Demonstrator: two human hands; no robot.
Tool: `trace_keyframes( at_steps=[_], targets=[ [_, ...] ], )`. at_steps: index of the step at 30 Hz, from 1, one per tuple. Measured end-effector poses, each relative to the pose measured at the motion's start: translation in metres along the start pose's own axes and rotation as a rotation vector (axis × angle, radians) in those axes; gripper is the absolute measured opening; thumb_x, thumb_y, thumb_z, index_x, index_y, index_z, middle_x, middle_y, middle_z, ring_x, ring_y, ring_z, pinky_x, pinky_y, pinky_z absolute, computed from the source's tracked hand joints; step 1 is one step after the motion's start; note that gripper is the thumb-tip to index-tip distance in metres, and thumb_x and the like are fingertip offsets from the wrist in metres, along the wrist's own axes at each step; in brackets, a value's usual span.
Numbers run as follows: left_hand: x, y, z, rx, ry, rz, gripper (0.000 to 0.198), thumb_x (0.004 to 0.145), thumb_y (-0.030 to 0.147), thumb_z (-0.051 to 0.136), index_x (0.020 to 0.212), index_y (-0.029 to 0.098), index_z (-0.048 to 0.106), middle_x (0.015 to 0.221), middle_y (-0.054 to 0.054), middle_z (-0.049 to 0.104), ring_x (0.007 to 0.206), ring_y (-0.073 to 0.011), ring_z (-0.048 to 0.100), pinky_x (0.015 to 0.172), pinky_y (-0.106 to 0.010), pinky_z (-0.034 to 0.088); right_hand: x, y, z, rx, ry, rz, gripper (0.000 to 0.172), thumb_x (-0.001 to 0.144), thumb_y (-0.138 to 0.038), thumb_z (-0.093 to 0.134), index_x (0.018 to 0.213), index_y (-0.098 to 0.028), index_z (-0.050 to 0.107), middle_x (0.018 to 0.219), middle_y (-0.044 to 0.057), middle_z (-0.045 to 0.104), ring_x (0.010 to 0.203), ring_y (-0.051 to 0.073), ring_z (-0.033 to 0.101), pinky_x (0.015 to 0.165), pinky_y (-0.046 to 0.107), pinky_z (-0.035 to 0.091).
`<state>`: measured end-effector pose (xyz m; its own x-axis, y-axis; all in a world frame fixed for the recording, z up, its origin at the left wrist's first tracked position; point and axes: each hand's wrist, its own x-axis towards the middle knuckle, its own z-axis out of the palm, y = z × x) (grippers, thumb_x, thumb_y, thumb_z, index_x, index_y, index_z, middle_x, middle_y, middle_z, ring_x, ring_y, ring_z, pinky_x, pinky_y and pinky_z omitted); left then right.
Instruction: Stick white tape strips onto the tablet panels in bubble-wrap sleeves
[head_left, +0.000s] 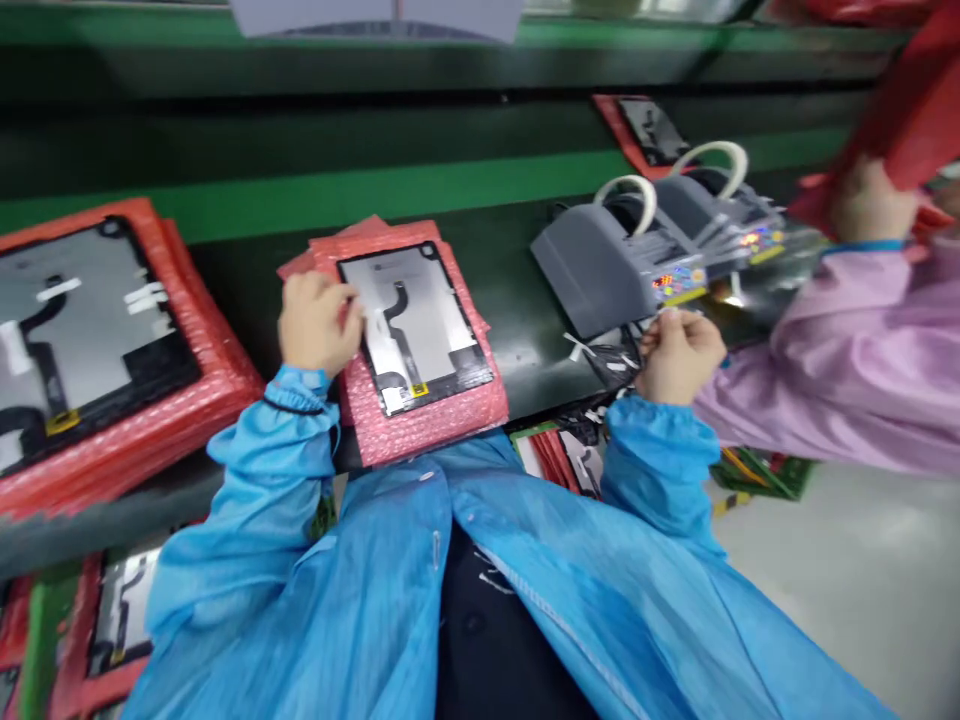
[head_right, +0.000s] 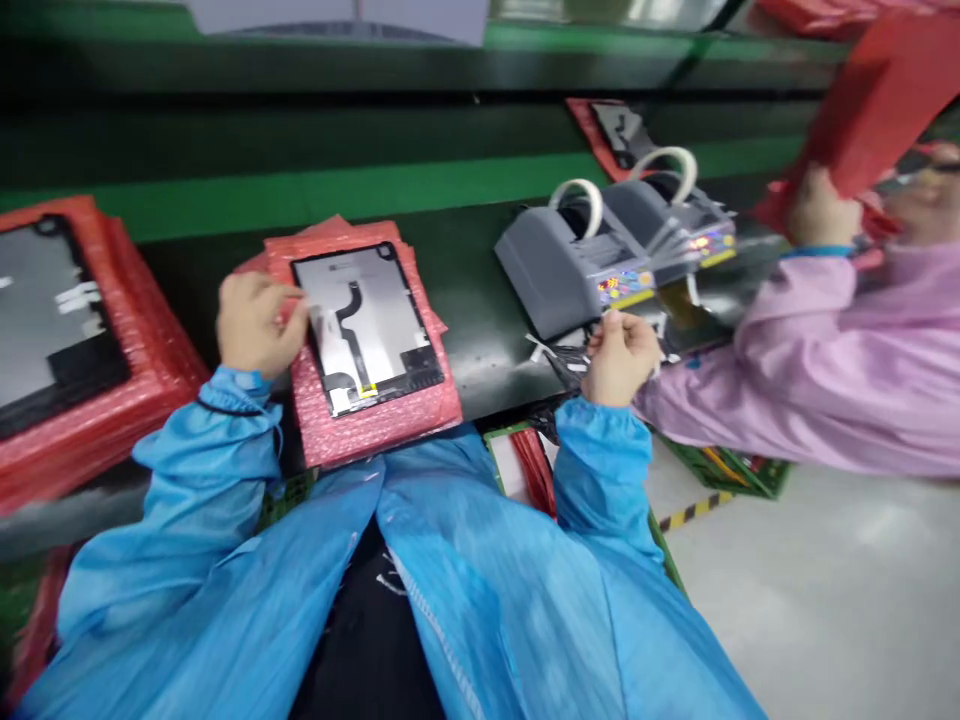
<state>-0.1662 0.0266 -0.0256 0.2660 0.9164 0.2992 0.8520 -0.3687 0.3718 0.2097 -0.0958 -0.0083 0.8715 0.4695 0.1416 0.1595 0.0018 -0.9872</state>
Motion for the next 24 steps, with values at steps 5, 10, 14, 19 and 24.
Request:
trace_keyframes(
  at_steps=[5, 10, 14, 19, 24],
  targets=[
    [0.025, -0.024, 0.027, -0.174, -0.236, 0.448, 0.042, 0.099, 0.049, 0.051, 0.121, 0.022, 0.074, 0.144, -0.008, 0.064, 0.143, -0.0362, 0.041, 0.121, -0.059, 0.029, -0.042, -0.019, 0.086, -0.054, -0.729, -0.162, 0.030, 0.077, -0.049, 0.076, 0.073, -0.022, 0.063, 0.056, -0.004, 0.049, 0.050, 0.010, 0.040, 0.049, 0.026, 0.031],
    [0.024, -0.031, 0.038, -0.217, -0.296, 0.468, 0.048, 0.098, 0.056, 0.052, 0.133, 0.027, 0.069, 0.152, -0.005, 0.058, 0.148, -0.0394, 0.033, 0.123, -0.069, 0.012, -0.061, -0.015, 0.185, -0.279, -1.121, -0.193, 0.030, 0.081, -0.039, 0.077, 0.069, -0.018, 0.059, 0.059, -0.003, 0.051, 0.060, 0.011, 0.046, 0.062, 0.026, 0.038],
    [0.020, -0.030, 0.038, -0.284, -0.288, 0.448, 0.050, 0.096, 0.060, 0.053, 0.132, 0.029, 0.070, 0.154, -0.005, 0.056, 0.148, -0.0387, 0.033, 0.124, -0.069, 0.009, -0.073, -0.014, 0.209, -0.462, -1.175, -0.135, 0.023, 0.086, -0.029, 0.071, 0.069, -0.018, 0.061, 0.059, -0.002, 0.053, 0.063, 0.013, 0.051, 0.068, 0.027, 0.040],
    [0.021, -0.030, 0.041, -0.337, -0.287, 0.432, 0.051, 0.093, 0.065, 0.056, 0.129, 0.032, 0.072, 0.150, -0.008, 0.059, 0.146, -0.0403, 0.036, 0.121, -0.071, 0.011, -0.080, -0.018, 0.214, -0.721, -1.126, -0.262, 0.015, 0.087, -0.024, 0.067, 0.073, -0.017, 0.065, 0.069, 0.002, 0.061, 0.075, 0.019, 0.058, 0.078, 0.032, 0.045],
    [0.021, -0.030, 0.040, -0.327, -0.294, 0.437, 0.053, 0.094, 0.066, 0.055, 0.130, 0.032, 0.072, 0.150, -0.009, 0.059, 0.145, -0.0409, 0.036, 0.121, -0.072, 0.011, -0.085, -0.026, 0.219, -0.901, -1.095, -0.369, 0.015, 0.088, -0.022, 0.064, 0.073, -0.018, 0.064, 0.081, 0.008, 0.068, 0.088, 0.024, 0.065, 0.087, 0.037, 0.048]
  ],
)
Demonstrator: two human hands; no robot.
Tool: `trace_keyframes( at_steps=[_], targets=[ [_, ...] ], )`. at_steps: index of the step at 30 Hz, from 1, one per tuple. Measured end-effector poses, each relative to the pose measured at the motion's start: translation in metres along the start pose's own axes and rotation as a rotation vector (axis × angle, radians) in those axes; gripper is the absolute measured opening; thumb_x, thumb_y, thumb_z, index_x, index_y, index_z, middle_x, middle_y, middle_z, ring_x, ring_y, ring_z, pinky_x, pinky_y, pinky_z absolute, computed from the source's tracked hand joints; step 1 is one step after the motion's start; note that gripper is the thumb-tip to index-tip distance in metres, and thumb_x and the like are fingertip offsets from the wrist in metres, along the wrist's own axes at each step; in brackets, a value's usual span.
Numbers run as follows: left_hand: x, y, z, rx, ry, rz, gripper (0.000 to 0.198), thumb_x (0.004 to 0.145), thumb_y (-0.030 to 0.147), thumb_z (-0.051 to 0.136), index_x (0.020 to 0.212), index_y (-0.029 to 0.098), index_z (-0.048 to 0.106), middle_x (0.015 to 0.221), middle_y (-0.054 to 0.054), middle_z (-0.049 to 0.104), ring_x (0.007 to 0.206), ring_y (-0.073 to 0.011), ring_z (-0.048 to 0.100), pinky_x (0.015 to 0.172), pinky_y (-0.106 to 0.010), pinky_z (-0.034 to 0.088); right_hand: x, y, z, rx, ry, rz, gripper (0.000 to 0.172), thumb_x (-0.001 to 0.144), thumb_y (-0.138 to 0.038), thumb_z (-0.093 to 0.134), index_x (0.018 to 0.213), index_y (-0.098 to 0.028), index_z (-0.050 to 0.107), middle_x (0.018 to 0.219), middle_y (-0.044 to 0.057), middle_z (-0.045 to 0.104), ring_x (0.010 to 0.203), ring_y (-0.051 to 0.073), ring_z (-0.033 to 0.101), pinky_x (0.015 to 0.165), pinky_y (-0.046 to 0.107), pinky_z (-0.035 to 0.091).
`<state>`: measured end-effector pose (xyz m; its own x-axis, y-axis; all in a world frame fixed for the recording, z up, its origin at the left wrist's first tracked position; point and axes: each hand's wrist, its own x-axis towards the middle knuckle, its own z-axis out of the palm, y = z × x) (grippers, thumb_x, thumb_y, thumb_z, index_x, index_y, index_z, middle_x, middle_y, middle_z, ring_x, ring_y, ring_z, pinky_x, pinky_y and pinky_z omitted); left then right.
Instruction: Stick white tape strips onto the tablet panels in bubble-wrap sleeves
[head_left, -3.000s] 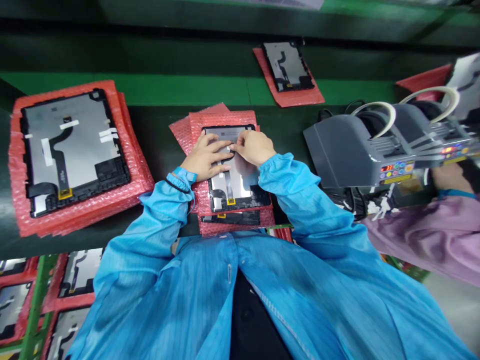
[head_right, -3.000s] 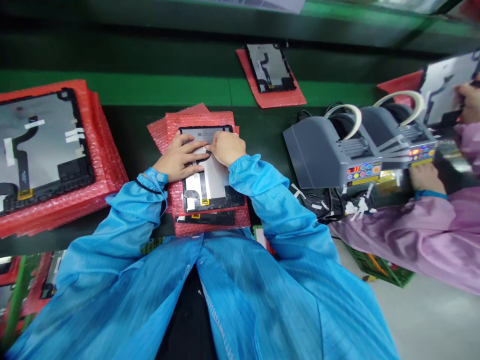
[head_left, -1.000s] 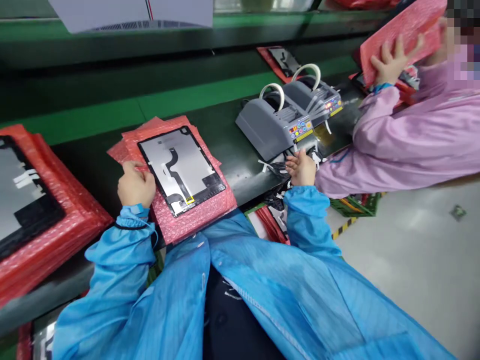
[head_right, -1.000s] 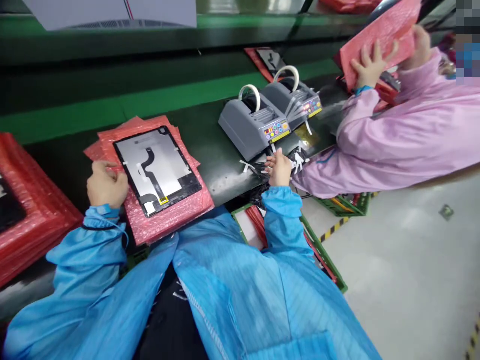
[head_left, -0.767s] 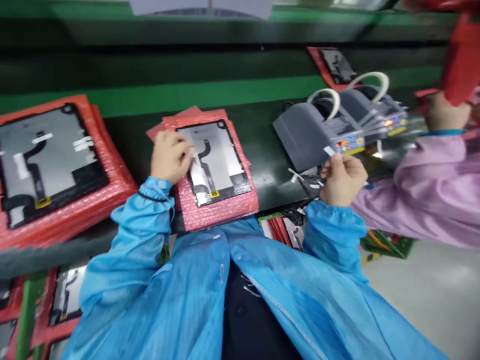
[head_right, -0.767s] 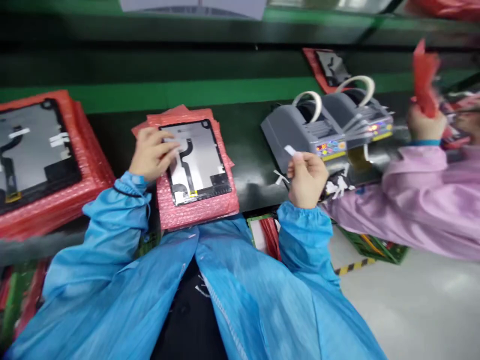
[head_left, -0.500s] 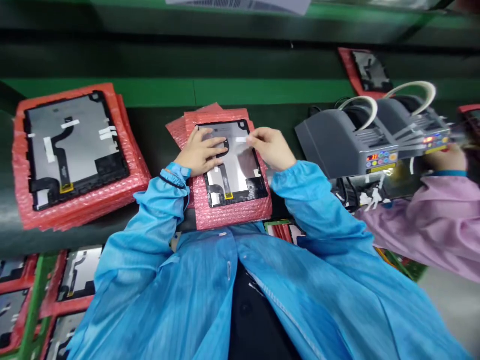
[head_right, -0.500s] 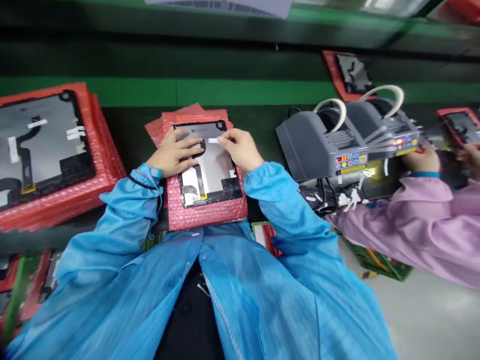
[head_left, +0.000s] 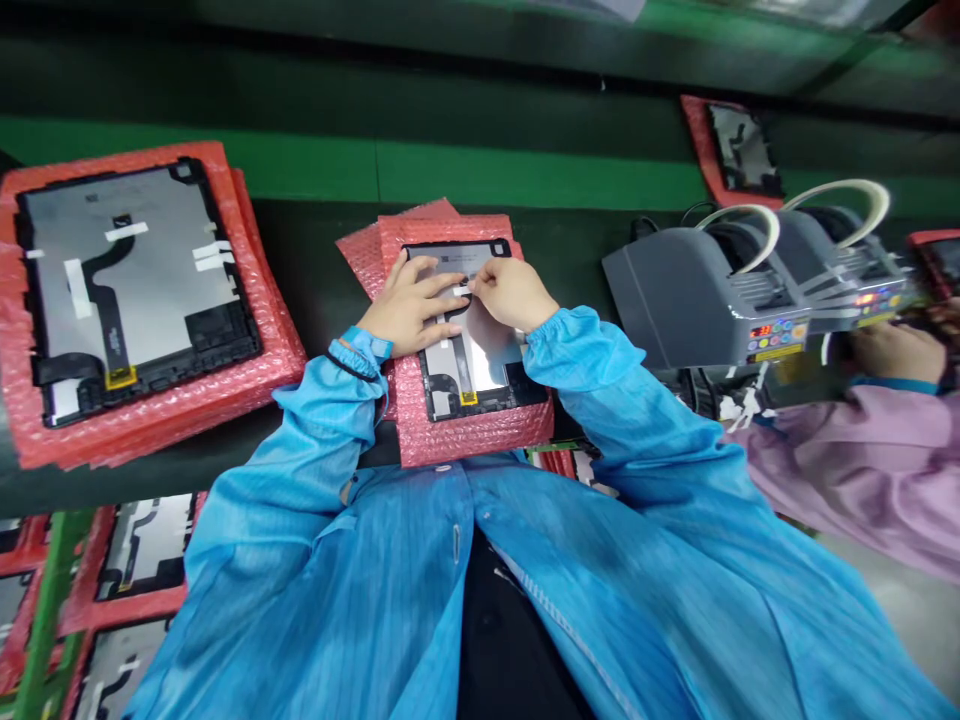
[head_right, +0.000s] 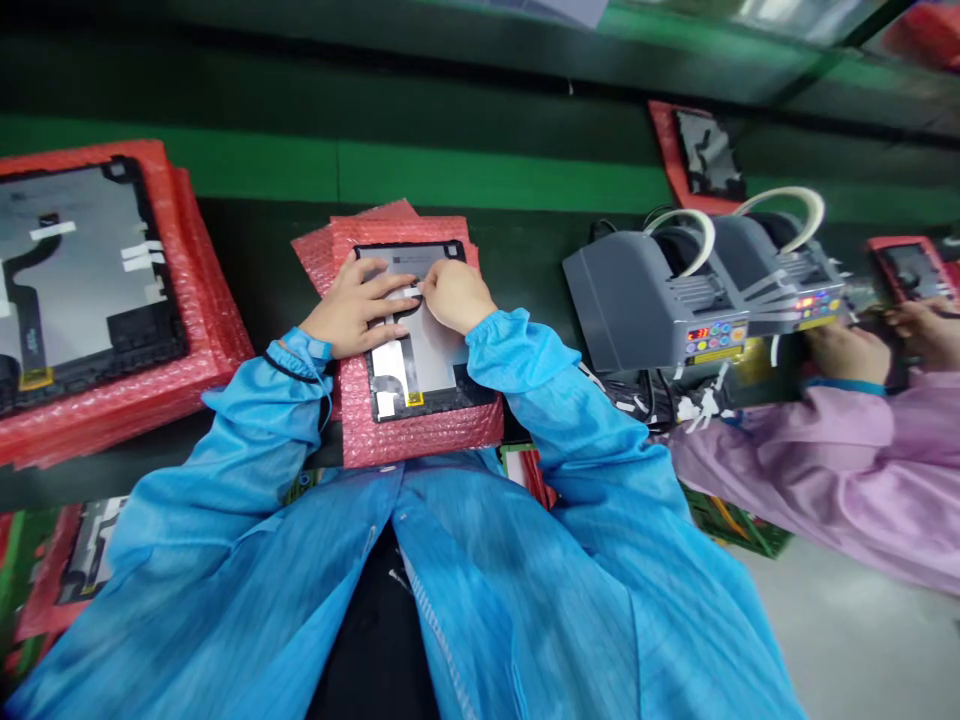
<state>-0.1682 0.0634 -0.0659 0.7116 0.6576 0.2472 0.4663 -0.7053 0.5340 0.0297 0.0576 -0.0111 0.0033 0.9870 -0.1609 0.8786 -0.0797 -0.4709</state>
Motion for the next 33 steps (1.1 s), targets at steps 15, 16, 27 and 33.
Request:
trace_keyframes(
  at_steps=[15, 16, 27, 33],
  targets=[
    [0.000, 0.004, -0.003, 0.041, -0.023, -0.060, 0.066, 0.093, 0.066, 0.045, 0.139, 0.023, 0.063, 0.154, -0.006, 0.056, 0.146, -0.0353, 0.034, 0.125, -0.063, 0.010, 0.009, 0.049, -0.008, 0.118, 0.270, -0.041, 0.045, 0.071, -0.048, 0.086, 0.062, -0.022, 0.050, 0.069, 0.005, 0.055, 0.100, 0.028, 0.063, 0.088, 0.039, 0.051],
    [0.001, 0.004, -0.003, 0.041, -0.023, -0.062, 0.070, 0.092, 0.068, 0.044, 0.141, 0.021, 0.062, 0.154, -0.007, 0.056, 0.146, -0.0363, 0.034, 0.125, -0.063, 0.011, -0.005, 0.060, -0.013, 0.143, 0.328, -0.012, 0.046, 0.075, -0.051, 0.082, 0.061, -0.022, 0.050, 0.067, 0.004, 0.055, 0.093, 0.025, 0.063, 0.084, 0.036, 0.051],
    [0.015, 0.005, -0.012, 0.123, 0.117, -0.052, 0.059, 0.086, 0.076, 0.049, 0.106, 0.029, 0.078, 0.140, -0.004, 0.067, 0.138, -0.0388, 0.044, 0.122, -0.060, 0.028, -0.151, 0.223, -0.047, 1.106, 0.920, 0.670, 0.049, 0.087, -0.066, 0.061, 0.072, -0.021, 0.049, 0.055, -0.005, 0.050, 0.044, 0.006, 0.045, 0.040, 0.017, 0.034],
    [0.015, 0.026, -0.021, 0.271, 0.213, -0.057, 0.053, 0.091, 0.071, 0.048, 0.108, 0.029, 0.076, 0.142, -0.005, 0.065, 0.133, -0.0362, 0.048, 0.120, -0.060, 0.032, -0.143, 0.247, -0.053, 0.964, 1.101, 0.409, 0.050, 0.084, -0.066, 0.065, 0.075, -0.024, 0.040, 0.064, -0.006, 0.048, 0.051, 0.006, 0.048, 0.042, 0.016, 0.035]
  ],
)
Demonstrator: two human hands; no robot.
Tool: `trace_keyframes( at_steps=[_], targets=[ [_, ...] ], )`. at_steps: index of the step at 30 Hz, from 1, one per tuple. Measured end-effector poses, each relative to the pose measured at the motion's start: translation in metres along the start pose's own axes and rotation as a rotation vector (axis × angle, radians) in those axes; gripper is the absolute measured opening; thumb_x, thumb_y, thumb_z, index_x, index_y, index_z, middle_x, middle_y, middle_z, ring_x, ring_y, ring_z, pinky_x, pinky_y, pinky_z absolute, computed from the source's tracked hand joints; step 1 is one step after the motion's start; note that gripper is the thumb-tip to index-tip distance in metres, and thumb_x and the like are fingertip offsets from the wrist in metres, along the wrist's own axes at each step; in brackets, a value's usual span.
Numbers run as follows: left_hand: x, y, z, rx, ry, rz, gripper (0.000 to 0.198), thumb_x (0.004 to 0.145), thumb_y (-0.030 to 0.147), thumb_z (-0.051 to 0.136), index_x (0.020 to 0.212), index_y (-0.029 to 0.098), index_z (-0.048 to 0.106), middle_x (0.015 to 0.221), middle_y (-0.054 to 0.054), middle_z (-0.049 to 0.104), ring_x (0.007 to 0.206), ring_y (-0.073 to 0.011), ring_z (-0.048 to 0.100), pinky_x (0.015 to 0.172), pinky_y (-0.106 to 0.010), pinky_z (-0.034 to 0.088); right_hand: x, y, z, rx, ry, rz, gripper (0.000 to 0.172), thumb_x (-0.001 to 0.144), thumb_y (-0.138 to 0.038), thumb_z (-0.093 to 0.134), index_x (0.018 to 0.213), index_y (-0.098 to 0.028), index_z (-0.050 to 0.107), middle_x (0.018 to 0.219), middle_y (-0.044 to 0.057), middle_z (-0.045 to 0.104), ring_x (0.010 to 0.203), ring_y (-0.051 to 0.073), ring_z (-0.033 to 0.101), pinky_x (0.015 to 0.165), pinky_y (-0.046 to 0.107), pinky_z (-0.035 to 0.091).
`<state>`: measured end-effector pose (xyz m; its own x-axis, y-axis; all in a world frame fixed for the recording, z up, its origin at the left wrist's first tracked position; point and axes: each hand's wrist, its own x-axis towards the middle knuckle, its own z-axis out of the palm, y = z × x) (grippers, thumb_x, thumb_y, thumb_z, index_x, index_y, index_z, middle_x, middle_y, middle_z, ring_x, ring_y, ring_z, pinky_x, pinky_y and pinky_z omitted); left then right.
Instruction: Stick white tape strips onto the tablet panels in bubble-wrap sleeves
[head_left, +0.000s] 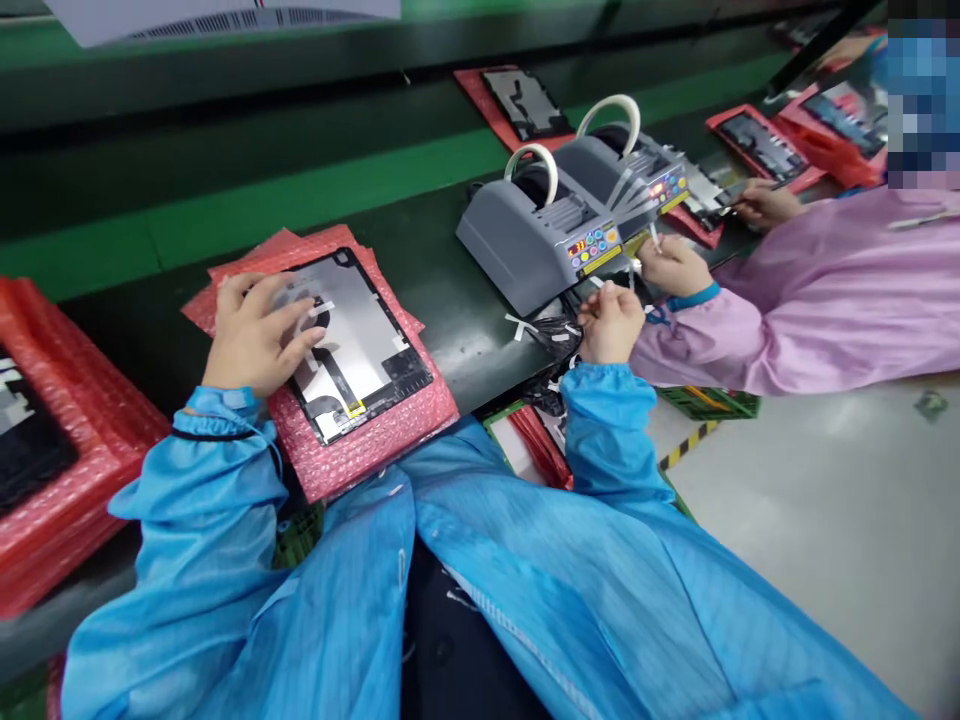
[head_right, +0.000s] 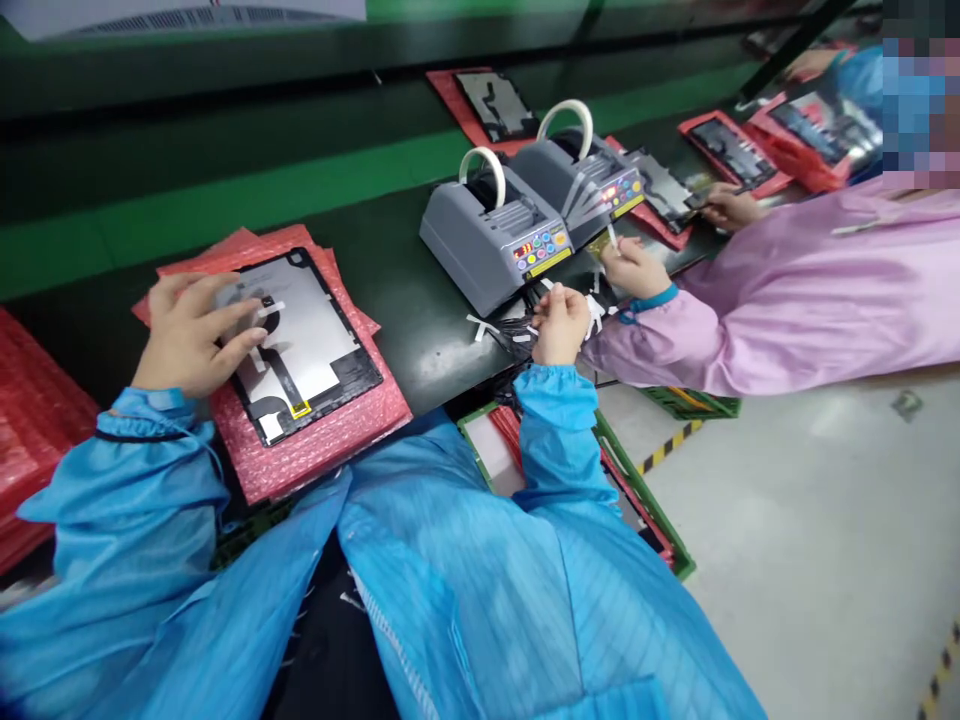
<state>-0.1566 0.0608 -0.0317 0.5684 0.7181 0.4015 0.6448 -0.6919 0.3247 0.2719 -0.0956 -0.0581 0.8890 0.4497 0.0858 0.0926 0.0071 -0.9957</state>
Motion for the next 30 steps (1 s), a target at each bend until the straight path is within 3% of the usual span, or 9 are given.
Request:
trace_keyframes(
  at_steps=[6, 17, 22, 24, 30],
  targets=[
    [0.015, 0.025, -0.008, 0.008, -0.030, 0.041, 0.048, 0.092, 0.067, 0.051, 0.110, 0.029, 0.074, 0.141, -0.004, 0.066, 0.134, -0.0330, 0.048, 0.122, -0.055, 0.032, -0.001, 0.011, -0.008, 0.030, 0.046, -0.030, 0.047, 0.085, -0.070, 0.056, 0.090, -0.026, 0.041, 0.081, -0.003, 0.058, 0.065, 0.008, 0.061, 0.048, 0.016, 0.043],
    [0.035, 0.047, -0.007, -0.101, -0.136, 0.135, 0.061, 0.092, 0.074, 0.048, 0.107, 0.022, 0.076, 0.138, -0.009, 0.067, 0.136, -0.0385, 0.049, 0.121, -0.060, 0.030, 0.016, 0.022, 0.000, 0.038, 0.061, -0.093, 0.048, 0.078, -0.043, 0.074, 0.100, -0.028, 0.034, 0.084, -0.004, 0.061, 0.072, 0.012, 0.065, 0.051, 0.018, 0.044],
    [0.041, 0.065, -0.003, -0.205, -0.191, 0.217, 0.055, 0.094, 0.069, 0.049, 0.109, 0.024, 0.076, 0.127, -0.011, 0.073, 0.124, -0.0347, 0.057, 0.115, -0.054, 0.036, -0.019, -0.003, 0.000, -0.049, 0.106, -0.284, 0.044, 0.082, -0.038, 0.070, 0.102, -0.028, 0.031, 0.083, -0.003, 0.061, 0.082, 0.015, 0.068, 0.069, 0.027, 0.054],
    [0.044, 0.080, -0.002, -0.268, -0.226, 0.215, 0.051, 0.095, 0.066, 0.049, 0.111, 0.024, 0.075, 0.121, -0.009, 0.074, 0.118, -0.0314, 0.061, 0.112, -0.051, 0.038, -0.046, -0.018, 0.007, -0.063, -0.013, -0.356, 0.045, 0.084, -0.042, 0.070, 0.104, -0.029, 0.032, 0.087, -0.001, 0.062, 0.085, 0.016, 0.068, 0.074, 0.029, 0.056],
    [0.051, 0.117, 0.013, -0.416, -0.238, 0.190, 0.040, 0.096, 0.056, 0.058, 0.106, 0.018, 0.069, 0.100, -0.007, 0.074, 0.100, -0.0241, 0.064, 0.099, -0.043, 0.046, -0.107, -0.043, 0.060, 0.068, -0.622, -0.384, 0.056, 0.082, -0.055, 0.077, 0.111, -0.030, 0.036, 0.082, -0.004, 0.063, 0.071, 0.014, 0.065, 0.065, 0.030, 0.056]
  ],
)
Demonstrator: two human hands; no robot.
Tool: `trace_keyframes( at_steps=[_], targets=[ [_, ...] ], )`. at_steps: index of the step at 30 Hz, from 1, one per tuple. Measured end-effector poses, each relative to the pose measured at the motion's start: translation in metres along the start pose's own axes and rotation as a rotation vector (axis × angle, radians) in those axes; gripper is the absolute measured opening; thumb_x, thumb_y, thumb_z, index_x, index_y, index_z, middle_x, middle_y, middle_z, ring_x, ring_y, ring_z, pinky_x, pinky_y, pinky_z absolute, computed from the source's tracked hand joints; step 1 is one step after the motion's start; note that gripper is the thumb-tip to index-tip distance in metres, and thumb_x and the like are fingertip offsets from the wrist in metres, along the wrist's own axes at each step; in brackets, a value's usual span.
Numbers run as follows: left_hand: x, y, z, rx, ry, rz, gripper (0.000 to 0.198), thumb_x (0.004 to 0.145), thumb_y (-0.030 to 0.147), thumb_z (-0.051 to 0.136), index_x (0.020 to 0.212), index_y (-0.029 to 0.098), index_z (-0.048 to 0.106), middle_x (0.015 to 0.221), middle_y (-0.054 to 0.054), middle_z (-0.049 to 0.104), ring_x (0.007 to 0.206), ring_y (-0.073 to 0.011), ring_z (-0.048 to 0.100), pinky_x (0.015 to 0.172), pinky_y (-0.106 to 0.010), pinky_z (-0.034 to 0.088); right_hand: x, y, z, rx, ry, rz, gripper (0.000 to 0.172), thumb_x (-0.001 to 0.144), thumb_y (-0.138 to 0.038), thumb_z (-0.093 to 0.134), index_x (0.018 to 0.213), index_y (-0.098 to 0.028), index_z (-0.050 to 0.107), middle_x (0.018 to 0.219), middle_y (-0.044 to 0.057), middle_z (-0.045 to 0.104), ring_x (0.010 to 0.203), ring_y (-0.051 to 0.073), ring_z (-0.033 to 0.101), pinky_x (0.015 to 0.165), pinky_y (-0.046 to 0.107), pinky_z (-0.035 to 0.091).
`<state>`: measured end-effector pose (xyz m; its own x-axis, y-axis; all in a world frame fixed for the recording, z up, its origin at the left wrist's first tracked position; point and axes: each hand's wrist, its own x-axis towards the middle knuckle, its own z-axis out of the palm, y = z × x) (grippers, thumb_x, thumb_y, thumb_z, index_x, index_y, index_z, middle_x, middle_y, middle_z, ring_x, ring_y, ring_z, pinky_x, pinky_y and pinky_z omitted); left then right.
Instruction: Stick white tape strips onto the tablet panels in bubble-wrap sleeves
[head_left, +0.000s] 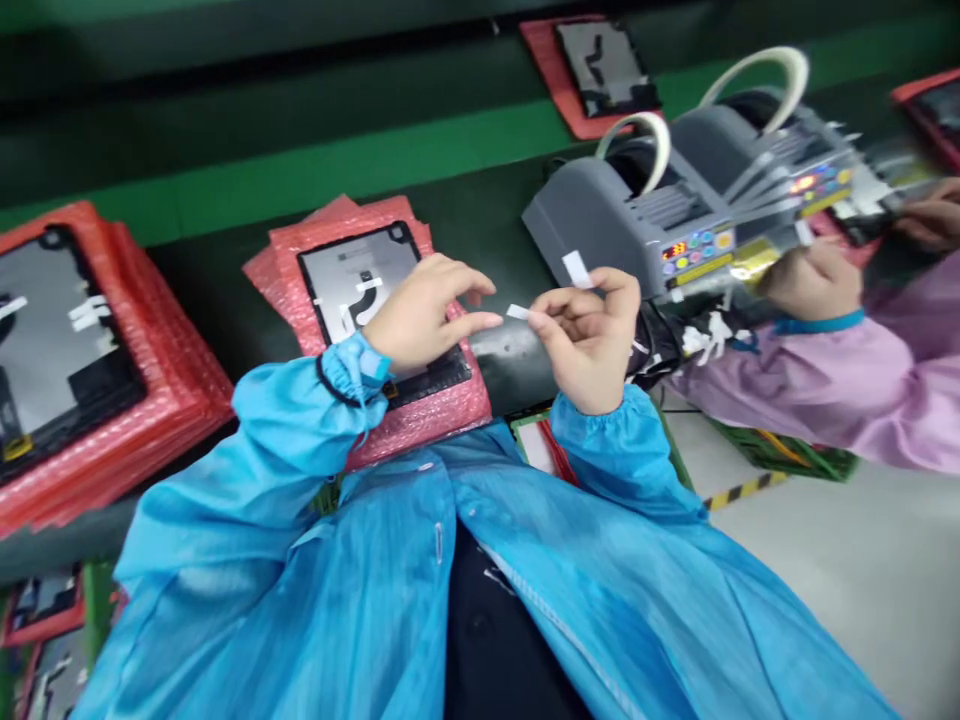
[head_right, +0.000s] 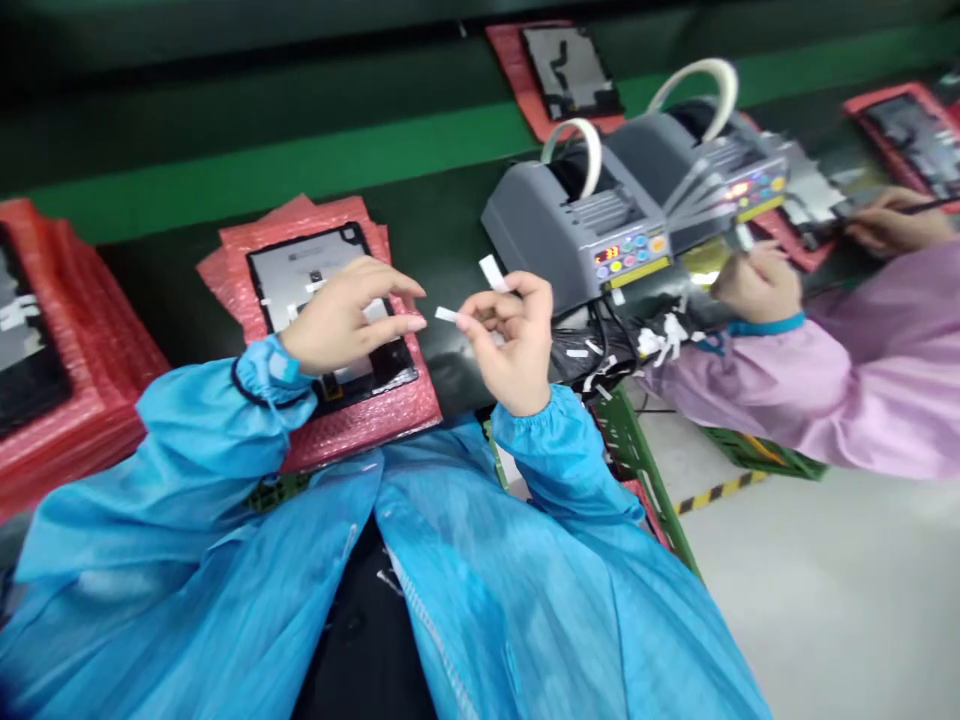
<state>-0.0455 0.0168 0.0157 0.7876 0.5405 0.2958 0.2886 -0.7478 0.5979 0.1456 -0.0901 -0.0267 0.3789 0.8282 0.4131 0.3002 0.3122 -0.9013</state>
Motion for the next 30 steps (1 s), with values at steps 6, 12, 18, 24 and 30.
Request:
trace_keyframes(
  at_steps=[6, 12, 18, 24, 30],
  targets=[
    [-0.011, -0.013, -0.001, -0.035, 0.066, -0.144, 0.030, 0.100, 0.043, 0.055, 0.084, 0.019, 0.062, 0.088, -0.004, 0.070, 0.092, -0.0200, 0.064, 0.094, -0.036, 0.048, 0.023, 0.006, 0.031, 0.057, -0.266, 0.124, 0.059, 0.081, -0.061, 0.076, 0.115, -0.030, 0.038, 0.093, 0.000, 0.068, 0.078, 0.017, 0.070, 0.070, 0.034, 0.061],
    [-0.016, -0.025, -0.004, -0.110, 0.093, -0.313, 0.025, 0.097, 0.038, 0.058, 0.083, 0.018, 0.062, 0.090, -0.004, 0.071, 0.091, -0.0191, 0.064, 0.090, -0.034, 0.048, 0.042, 0.021, 0.036, 0.125, -0.346, 0.196, 0.060, 0.078, -0.057, 0.080, 0.113, -0.029, 0.041, 0.087, -0.003, 0.064, 0.077, 0.014, 0.069, 0.071, 0.030, 0.061],
    [-0.015, -0.029, 0.001, -0.085, 0.090, -0.381, 0.024, 0.097, 0.037, 0.060, 0.081, 0.018, 0.063, 0.088, -0.004, 0.069, 0.093, -0.0199, 0.063, 0.094, -0.037, 0.049, 0.049, 0.028, 0.048, 0.109, -0.430, 0.291, 0.060, 0.078, -0.052, 0.082, 0.114, -0.030, 0.040, 0.084, -0.005, 0.060, 0.074, 0.014, 0.067, 0.069, 0.030, 0.060],
    [-0.018, -0.037, 0.015, 0.148, 0.084, -0.556, 0.021, 0.094, 0.032, 0.063, 0.079, 0.018, 0.066, 0.095, -0.007, 0.066, 0.109, -0.0289, 0.059, 0.105, -0.051, 0.044, 0.056, 0.044, 0.060, 0.028, -0.520, 0.381, 0.057, 0.079, -0.042, 0.083, 0.113, -0.028, 0.040, 0.083, -0.005, 0.061, 0.065, 0.013, 0.064, 0.065, 0.031, 0.058],
    [-0.017, -0.032, 0.019, 0.229, -0.001, -0.650, 0.023, 0.097, 0.032, 0.061, 0.082, 0.017, 0.069, 0.105, -0.011, 0.065, 0.122, -0.0347, 0.052, 0.108, -0.055, 0.041, 0.058, 0.057, 0.070, -0.059, -0.560, 0.383, 0.053, 0.081, -0.031, 0.079, 0.116, -0.027, 0.039, 0.087, -0.003, 0.063, 0.064, 0.013, 0.063, 0.065, 0.033, 0.057]
  ],
)
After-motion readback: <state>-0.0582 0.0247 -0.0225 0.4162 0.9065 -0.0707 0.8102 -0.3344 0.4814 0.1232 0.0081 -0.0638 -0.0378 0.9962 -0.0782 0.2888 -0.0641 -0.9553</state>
